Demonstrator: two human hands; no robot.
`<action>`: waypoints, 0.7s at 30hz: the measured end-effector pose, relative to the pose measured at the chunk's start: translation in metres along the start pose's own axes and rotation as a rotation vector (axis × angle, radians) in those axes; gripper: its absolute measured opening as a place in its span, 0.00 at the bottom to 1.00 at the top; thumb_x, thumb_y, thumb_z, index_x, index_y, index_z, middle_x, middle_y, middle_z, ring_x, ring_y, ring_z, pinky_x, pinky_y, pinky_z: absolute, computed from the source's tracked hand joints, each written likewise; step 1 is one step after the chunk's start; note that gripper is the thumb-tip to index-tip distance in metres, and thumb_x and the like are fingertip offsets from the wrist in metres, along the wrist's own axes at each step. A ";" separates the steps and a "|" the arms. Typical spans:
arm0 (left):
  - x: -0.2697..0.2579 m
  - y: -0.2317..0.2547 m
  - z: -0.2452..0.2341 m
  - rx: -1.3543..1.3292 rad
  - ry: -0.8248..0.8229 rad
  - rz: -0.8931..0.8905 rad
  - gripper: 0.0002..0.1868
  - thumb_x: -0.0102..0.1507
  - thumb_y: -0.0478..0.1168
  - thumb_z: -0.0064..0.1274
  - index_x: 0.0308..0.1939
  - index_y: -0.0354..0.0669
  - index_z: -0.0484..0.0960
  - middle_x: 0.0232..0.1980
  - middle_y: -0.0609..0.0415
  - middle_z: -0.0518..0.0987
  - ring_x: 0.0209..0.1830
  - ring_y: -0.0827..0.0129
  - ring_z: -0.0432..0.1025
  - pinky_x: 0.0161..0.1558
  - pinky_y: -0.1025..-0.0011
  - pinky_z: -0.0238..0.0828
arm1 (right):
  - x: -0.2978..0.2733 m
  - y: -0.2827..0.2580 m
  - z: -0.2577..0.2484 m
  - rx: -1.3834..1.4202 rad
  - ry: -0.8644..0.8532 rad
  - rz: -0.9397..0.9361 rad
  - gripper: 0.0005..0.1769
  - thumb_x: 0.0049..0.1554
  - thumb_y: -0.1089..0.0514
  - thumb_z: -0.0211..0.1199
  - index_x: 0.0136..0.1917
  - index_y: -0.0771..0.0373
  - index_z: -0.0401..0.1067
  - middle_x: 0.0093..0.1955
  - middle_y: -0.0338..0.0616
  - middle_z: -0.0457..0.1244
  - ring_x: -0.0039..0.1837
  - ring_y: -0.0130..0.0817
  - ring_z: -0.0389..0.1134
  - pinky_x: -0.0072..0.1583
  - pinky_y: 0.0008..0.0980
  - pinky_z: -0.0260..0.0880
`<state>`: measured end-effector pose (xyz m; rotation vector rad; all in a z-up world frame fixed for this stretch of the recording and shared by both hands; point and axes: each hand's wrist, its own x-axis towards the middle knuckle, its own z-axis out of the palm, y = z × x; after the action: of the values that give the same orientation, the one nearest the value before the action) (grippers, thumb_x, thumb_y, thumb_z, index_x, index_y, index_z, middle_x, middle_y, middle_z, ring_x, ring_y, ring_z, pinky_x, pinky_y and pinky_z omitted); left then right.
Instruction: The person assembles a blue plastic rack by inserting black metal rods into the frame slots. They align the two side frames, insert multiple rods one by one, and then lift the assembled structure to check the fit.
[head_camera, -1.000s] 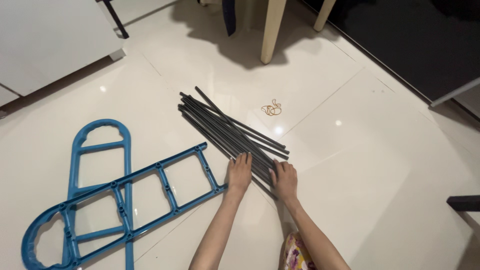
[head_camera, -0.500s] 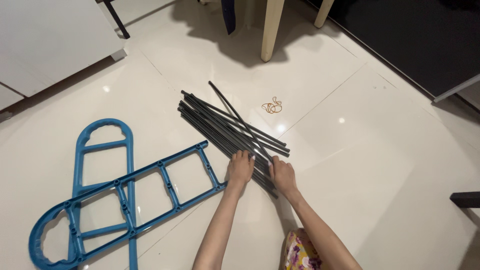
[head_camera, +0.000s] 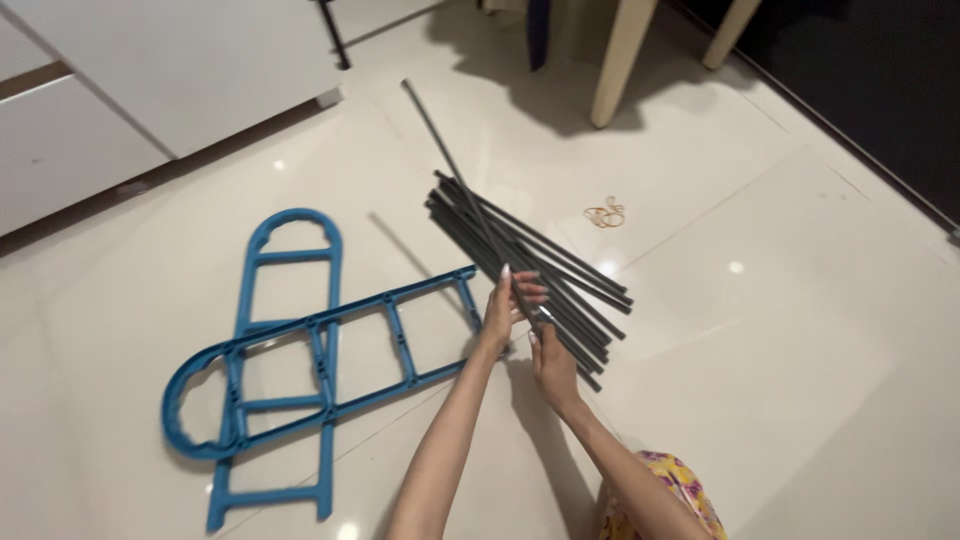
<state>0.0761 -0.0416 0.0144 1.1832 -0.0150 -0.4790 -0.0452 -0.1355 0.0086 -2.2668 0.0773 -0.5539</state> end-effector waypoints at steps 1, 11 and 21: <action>-0.004 0.006 -0.008 0.032 0.067 0.050 0.29 0.74 0.58 0.25 0.59 0.44 0.78 0.45 0.50 0.84 0.46 0.67 0.80 0.46 0.65 0.80 | -0.001 -0.006 0.004 -0.003 -0.053 0.064 0.10 0.66 0.56 0.52 0.56 0.64 0.67 0.41 0.54 0.66 0.43 0.53 0.70 0.45 0.48 0.67; -0.049 0.064 -0.131 -0.012 0.386 0.132 0.18 0.76 0.47 0.31 0.62 0.46 0.71 0.48 0.53 0.81 0.51 0.69 0.79 0.48 0.63 0.79 | -0.024 -0.040 0.021 -0.189 -0.121 -0.172 0.10 0.60 0.60 0.56 0.56 0.61 0.68 0.48 0.50 0.65 0.49 0.51 0.67 0.47 0.49 0.68; -0.123 0.111 -0.248 -0.243 0.683 0.283 0.17 0.74 0.49 0.33 0.64 0.51 0.66 0.53 0.52 0.79 0.57 0.63 0.77 0.46 0.55 0.76 | -0.022 -0.068 0.009 -0.293 -0.180 -0.260 0.09 0.63 0.53 0.58 0.48 0.61 0.67 0.44 0.47 0.59 0.48 0.46 0.62 0.48 0.45 0.64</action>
<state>0.0684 0.2552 0.0456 1.0339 0.4461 0.1833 -0.0691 -0.0780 0.0439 -2.6233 -0.2445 -0.4939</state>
